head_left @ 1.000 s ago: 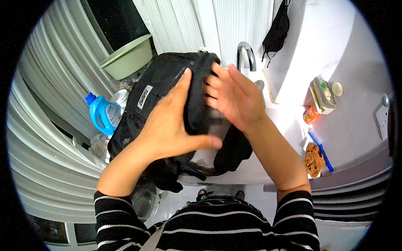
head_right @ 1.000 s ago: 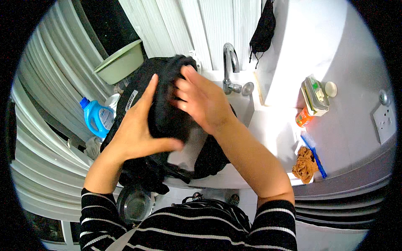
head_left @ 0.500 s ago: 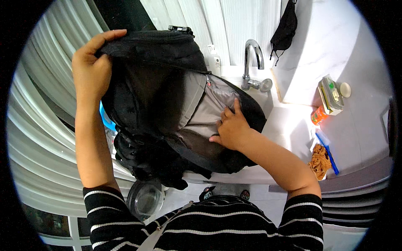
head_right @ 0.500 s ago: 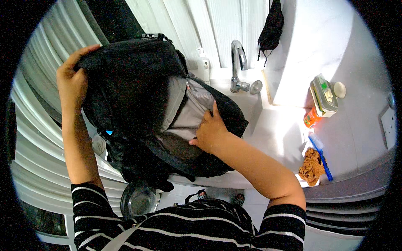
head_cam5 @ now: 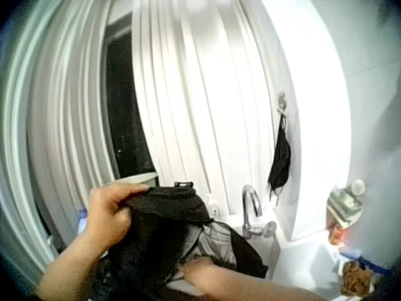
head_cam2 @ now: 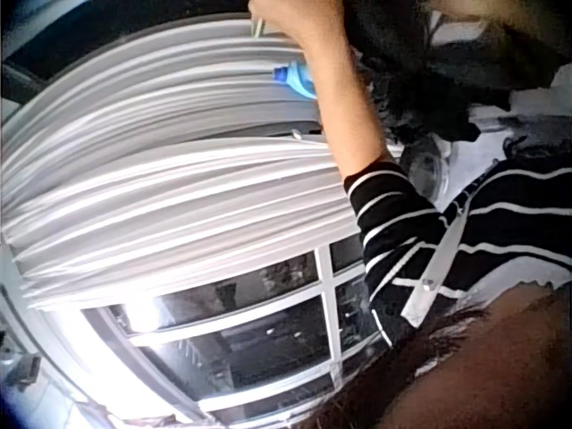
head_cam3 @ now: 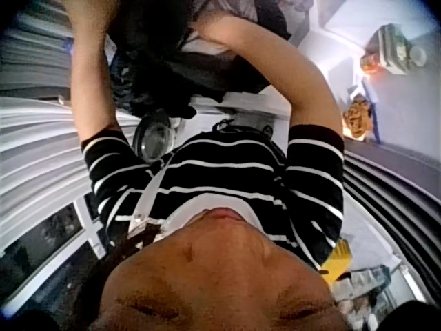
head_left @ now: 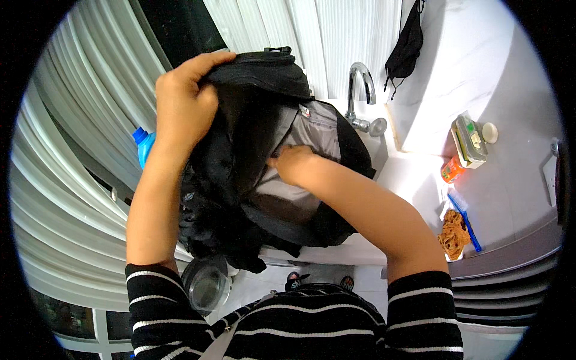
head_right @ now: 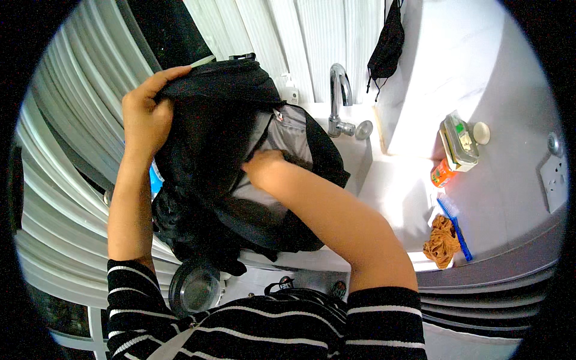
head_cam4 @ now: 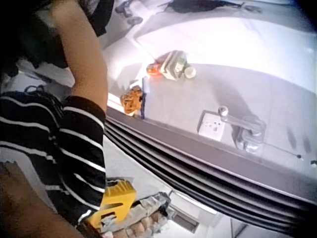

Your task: The person rinses a cloth in a basin and wipes various parts of a black backpack, including its straps and internal compartments.

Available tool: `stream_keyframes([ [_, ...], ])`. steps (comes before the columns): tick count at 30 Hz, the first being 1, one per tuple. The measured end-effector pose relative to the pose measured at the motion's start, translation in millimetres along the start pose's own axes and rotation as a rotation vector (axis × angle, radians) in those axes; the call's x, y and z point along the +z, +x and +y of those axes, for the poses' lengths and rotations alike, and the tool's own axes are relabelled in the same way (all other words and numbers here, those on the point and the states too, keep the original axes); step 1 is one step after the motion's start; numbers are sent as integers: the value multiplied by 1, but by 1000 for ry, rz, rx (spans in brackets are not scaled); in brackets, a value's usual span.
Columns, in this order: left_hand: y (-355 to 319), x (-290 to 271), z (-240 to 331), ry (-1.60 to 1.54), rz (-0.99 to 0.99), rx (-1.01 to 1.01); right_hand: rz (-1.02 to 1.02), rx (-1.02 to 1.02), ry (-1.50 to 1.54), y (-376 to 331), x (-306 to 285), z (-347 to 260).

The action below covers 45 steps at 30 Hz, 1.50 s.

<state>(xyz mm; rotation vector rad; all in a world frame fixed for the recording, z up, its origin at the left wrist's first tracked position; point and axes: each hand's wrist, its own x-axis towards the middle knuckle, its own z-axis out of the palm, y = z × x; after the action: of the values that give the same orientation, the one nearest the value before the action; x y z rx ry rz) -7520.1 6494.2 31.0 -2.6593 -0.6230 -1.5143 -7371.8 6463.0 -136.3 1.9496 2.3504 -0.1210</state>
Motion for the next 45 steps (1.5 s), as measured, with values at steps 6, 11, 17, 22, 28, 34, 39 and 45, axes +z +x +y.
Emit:
stream_keyframes([
  [6,-5,-7,5,-12,31,14,153,-30,-191,39,-49,13],
  [11,-10,-20,-5,-24,42,-20,245,-146,-79,16,-57,26],
  [17,-22,-15,-28,-47,66,-71,520,-203,252,-72,-22,55],
  [22,16,-29,-51,-60,-13,-27,557,-212,-5,-92,-18,53],
  [28,26,-13,-49,-1,-115,-26,-263,-79,-121,-19,-44,-3],
  [34,12,-15,-40,66,-95,-27,50,-264,-251,35,-51,-13],
  [39,17,-36,-38,47,-31,63,103,-212,-321,65,-87,-10],
  [45,22,-53,-34,-21,-84,8,177,-292,-301,60,-100,1],
])
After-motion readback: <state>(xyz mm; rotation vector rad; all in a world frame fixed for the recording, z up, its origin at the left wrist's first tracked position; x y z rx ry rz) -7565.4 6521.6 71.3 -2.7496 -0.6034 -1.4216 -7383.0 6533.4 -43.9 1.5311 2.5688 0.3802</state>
